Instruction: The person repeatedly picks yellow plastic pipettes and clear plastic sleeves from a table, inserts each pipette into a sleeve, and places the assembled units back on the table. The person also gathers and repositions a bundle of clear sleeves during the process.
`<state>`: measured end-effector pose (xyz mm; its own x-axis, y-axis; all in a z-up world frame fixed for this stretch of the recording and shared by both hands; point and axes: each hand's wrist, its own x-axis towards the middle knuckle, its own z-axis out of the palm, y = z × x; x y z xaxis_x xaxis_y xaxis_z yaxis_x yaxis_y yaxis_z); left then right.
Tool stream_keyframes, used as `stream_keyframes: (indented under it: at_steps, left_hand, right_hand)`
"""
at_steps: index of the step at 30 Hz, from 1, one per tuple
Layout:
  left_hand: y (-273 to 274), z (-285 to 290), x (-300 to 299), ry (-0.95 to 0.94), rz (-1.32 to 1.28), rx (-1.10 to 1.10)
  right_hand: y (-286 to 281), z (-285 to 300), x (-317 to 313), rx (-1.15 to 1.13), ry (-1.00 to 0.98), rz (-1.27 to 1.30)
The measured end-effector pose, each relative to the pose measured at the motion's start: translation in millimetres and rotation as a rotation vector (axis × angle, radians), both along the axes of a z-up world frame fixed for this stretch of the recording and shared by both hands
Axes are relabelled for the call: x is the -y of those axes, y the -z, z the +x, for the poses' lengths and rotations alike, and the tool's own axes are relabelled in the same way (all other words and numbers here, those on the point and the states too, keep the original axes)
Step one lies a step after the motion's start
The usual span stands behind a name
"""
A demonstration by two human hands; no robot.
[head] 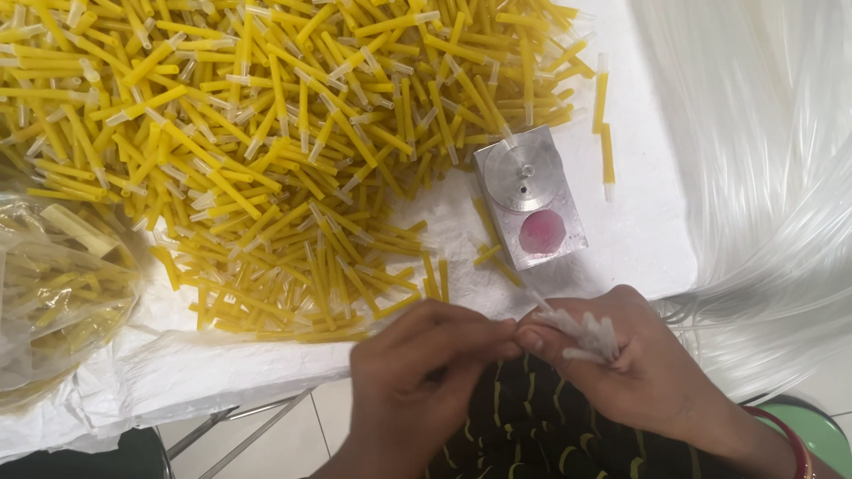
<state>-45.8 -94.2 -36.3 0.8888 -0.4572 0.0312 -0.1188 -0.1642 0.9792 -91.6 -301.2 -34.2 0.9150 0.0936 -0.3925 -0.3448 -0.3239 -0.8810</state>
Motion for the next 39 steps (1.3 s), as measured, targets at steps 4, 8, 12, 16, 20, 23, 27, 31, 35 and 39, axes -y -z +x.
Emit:
stream_keyframes:
  at_steps: [4, 8, 12, 16, 20, 23, 27, 31, 35, 39]
  left_hand:
    - [-1.8, 4.9, -1.5, -0.021, -0.017, -0.117]
    - [-0.3, 2.7, -0.9, 0.006, 0.065, 0.058]
    - [-0.3, 11.7, -25.5, 0.185, 0.133, -0.176]
    - [-2.4, 3.1, -32.4, 0.49, 0.512, -0.144]
    - [-15.3, -5.9, -12.1, 0.143, 0.105, -0.09]
    - [-6.2, -7.6, -10.7, 0.092, 0.086, -0.084]
    - [8.0, 14.2, -18.9, 0.021, 0.502, 0.354]
    - [10.6, 44.3, -24.7, -0.028, 0.795, 0.651]
    - [8.3, 43.5, -16.1, 0.017, 0.805, 0.706]
    - [7.3, 27.5, -0.5, -0.069, 0.253, 0.377]
  right_hand:
    - [19.2, -14.7, 8.3, -0.144, 0.013, 0.091]
    - [16.4, -8.0, 3.0, -0.008, -0.025, -0.006]
    - [13.4, -6.0, 20.8, 0.172, -0.133, -0.009]
    - [11.2, -17.6, 32.7, 0.057, 0.164, -0.248]
    - [14.5, -15.0, 16.2, 0.31, -0.388, -0.234]
    - [6.7, -13.6, 10.5, 0.255, -0.246, -0.213]
    - [1.0, -21.8, 14.5, 0.139, 0.193, -0.397]
    - [-16.0, -7.0, 14.6, 0.164, 0.414, -0.296]
    - [-20.3, 11.1, 12.6, 0.287, 0.333, -0.578]
    - [-12.7, 16.6, 9.8, 0.3, 0.276, -0.629]
